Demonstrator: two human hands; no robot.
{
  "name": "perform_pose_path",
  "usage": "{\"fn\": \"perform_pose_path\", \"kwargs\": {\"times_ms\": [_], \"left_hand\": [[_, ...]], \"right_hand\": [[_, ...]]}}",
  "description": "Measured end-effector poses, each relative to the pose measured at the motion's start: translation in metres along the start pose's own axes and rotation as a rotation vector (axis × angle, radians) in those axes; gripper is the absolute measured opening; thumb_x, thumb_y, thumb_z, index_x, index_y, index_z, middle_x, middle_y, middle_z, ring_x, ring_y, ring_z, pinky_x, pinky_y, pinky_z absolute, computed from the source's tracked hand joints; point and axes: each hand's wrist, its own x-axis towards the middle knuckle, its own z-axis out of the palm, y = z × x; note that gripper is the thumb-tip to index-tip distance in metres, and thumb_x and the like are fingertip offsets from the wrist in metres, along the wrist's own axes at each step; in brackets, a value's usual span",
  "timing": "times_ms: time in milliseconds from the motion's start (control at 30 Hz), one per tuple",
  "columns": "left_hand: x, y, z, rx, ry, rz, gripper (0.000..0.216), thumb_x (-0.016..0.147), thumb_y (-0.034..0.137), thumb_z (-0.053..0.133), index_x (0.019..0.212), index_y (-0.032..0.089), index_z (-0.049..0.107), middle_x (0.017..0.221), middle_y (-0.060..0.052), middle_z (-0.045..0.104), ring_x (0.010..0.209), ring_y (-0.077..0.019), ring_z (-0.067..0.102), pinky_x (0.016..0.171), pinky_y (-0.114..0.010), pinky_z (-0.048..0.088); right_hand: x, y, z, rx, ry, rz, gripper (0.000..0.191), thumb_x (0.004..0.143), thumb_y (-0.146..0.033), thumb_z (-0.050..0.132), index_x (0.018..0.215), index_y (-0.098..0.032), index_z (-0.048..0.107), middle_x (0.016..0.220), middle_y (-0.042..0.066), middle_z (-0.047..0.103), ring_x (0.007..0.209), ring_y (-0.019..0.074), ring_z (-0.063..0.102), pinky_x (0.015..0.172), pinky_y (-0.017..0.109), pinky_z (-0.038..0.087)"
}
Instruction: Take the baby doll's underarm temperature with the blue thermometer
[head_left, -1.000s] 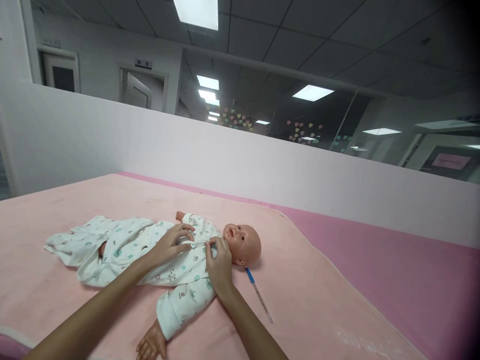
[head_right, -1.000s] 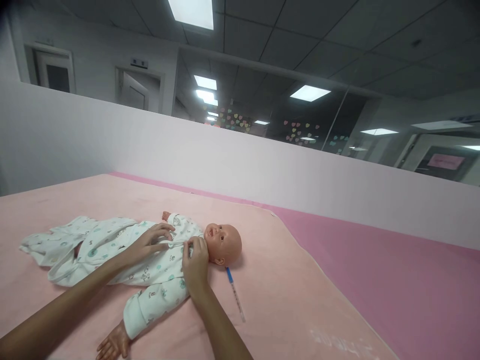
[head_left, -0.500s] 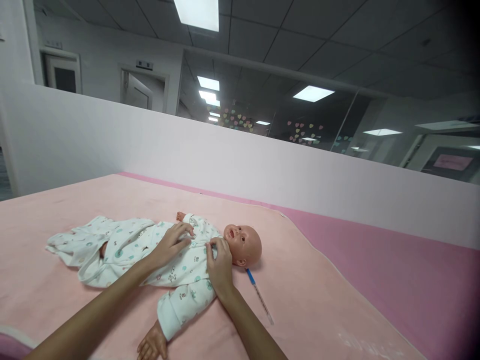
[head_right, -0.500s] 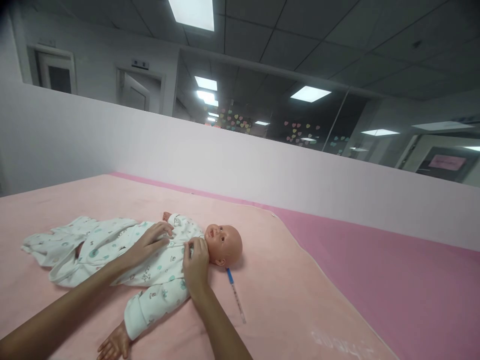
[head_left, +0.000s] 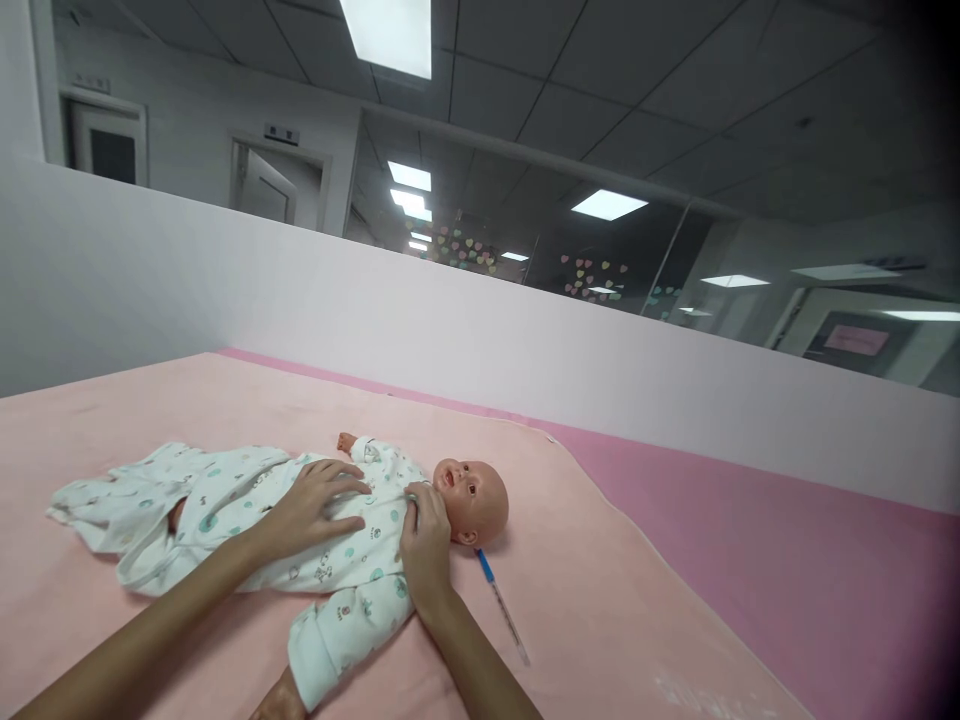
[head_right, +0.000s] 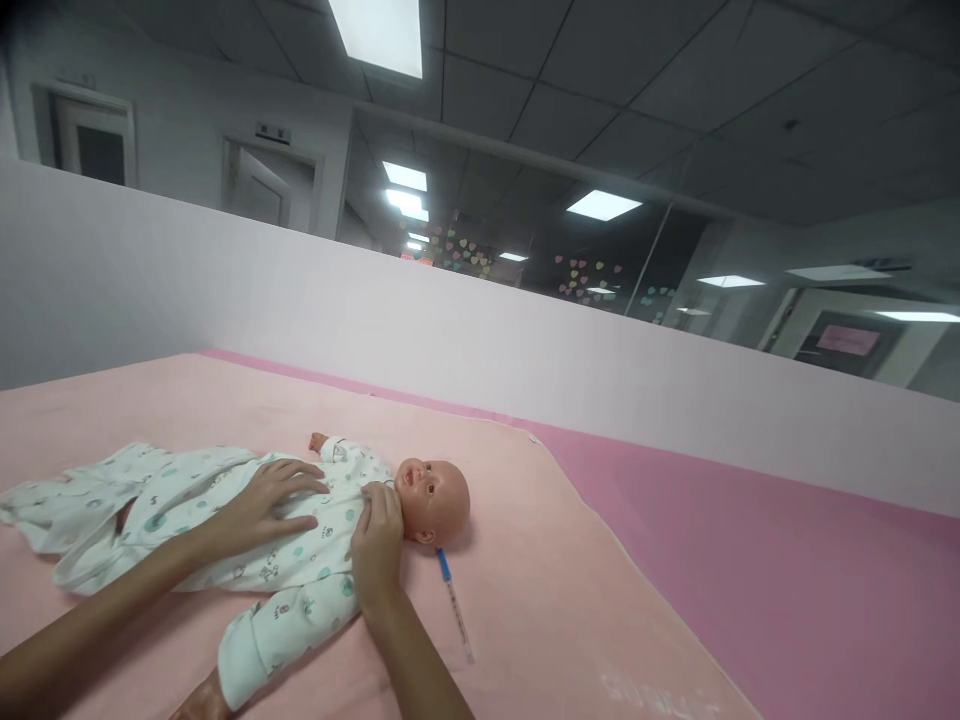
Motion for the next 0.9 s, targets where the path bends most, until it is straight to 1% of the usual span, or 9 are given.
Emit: {"fn": "perform_pose_path", "kwargs": {"times_ms": [67,133,233,300,400,533,633,767,900], "left_hand": [[-0.006,-0.008,-0.009,-0.093,-0.058,-0.017,0.036,0.074,0.044,0.058,0.107,0.031,0.057,0.115,-0.002,0.055,0.108,-0.0222,0.048,0.092,-0.036,0.038],[-0.012,-0.016,-0.019,-0.180,-0.086,-0.067,0.033,0.075,0.045,0.057,0.103,0.029,0.059,0.115,-0.002,0.056,0.105,-0.0210,0.051,0.089,-0.032,0.042],[-0.021,-0.025,-0.029,-0.213,-0.085,-0.153,0.025,0.077,0.045,0.055,0.093,0.027,0.062,0.112,-0.002,0.057,0.103,-0.0203,0.053,0.085,-0.030,0.045],[-0.024,-0.027,-0.031,-0.192,-0.071,-0.166,0.024,0.078,0.045,0.054,0.092,0.027,0.063,0.111,-0.002,0.058,0.103,-0.0200,0.053,0.087,-0.031,0.044],[-0.025,-0.025,-0.030,-0.173,-0.034,-0.127,0.025,0.079,0.043,0.053,0.095,0.026,0.063,0.107,-0.003,0.060,0.102,-0.0193,0.053,0.090,-0.032,0.042],[-0.023,-0.024,-0.026,-0.170,0.003,-0.087,0.025,0.081,0.041,0.051,0.097,0.026,0.063,0.104,-0.003,0.061,0.099,-0.0187,0.054,0.089,-0.033,0.042],[-0.023,-0.026,-0.023,-0.170,0.005,-0.066,0.026,0.082,0.038,0.050,0.101,0.026,0.062,0.106,-0.003,0.060,0.100,-0.0187,0.052,0.090,-0.033,0.041],[-0.024,-0.030,-0.020,-0.156,-0.005,-0.064,0.028,0.082,0.038,0.049,0.104,0.026,0.060,0.108,-0.004,0.058,0.101,-0.0190,0.051,0.090,-0.033,0.041],[-0.024,-0.030,-0.019,-0.128,0.009,-0.064,0.025,0.082,0.037,0.049,0.101,0.026,0.060,0.108,-0.002,0.058,0.101,-0.0189,0.051,0.091,-0.032,0.040]], "right_hand": [[0.000,-0.001,-0.002,-0.039,-0.022,-0.052,0.030,0.081,-0.006,0.033,0.091,-0.019,0.057,0.095,0.007,0.060,0.094,0.0181,0.053,0.085,0.035,0.044],[-0.001,-0.007,-0.004,-0.070,-0.033,-0.084,0.030,0.081,-0.006,0.034,0.090,-0.019,0.059,0.100,0.007,0.060,0.098,0.0187,0.052,0.088,0.037,0.042],[-0.001,-0.027,-0.002,-0.077,-0.082,-0.103,0.024,0.082,-0.011,0.040,0.090,-0.021,0.060,0.102,0.006,0.061,0.102,0.0197,0.050,0.090,0.039,0.040],[0.002,-0.040,0.006,-0.079,-0.143,-0.134,0.020,0.082,-0.015,0.044,0.092,-0.021,0.060,0.105,0.005,0.060,0.105,0.0210,0.048,0.091,0.041,0.038],[0.009,-0.053,0.022,-0.104,-0.234,-0.162,0.014,0.079,-0.019,0.051,0.089,-0.021,0.060,0.102,0.006,0.061,0.100,0.0221,0.050,0.091,0.042,0.035],[0.015,-0.053,0.038,-0.126,-0.281,-0.122,0.007,0.073,-0.016,0.054,0.078,-0.020,0.056,0.081,0.003,0.061,0.085,0.0197,0.053,0.088,0.041,0.034],[0.016,-0.050,0.037,-0.092,-0.270,-0.081,0.009,0.071,-0.014,0.054,0.078,-0.020,0.052,0.081,0.001,0.059,0.084,0.0189,0.051,0.084,0.037,0.035],[0.015,-0.051,0.033,-0.015,-0.250,-0.061,0.007,0.074,-0.015,0.052,0.077,-0.021,0.050,0.080,-0.001,0.058,0.082,0.0162,0.050,0.084,0.033,0.034],[0.013,-0.050,0.035,-0.042,-0.230,-0.021,0.004,0.077,-0.017,0.050,0.077,-0.021,0.052,0.080,0.000,0.058,0.084,0.0169,0.050,0.081,0.031,0.034]]}}
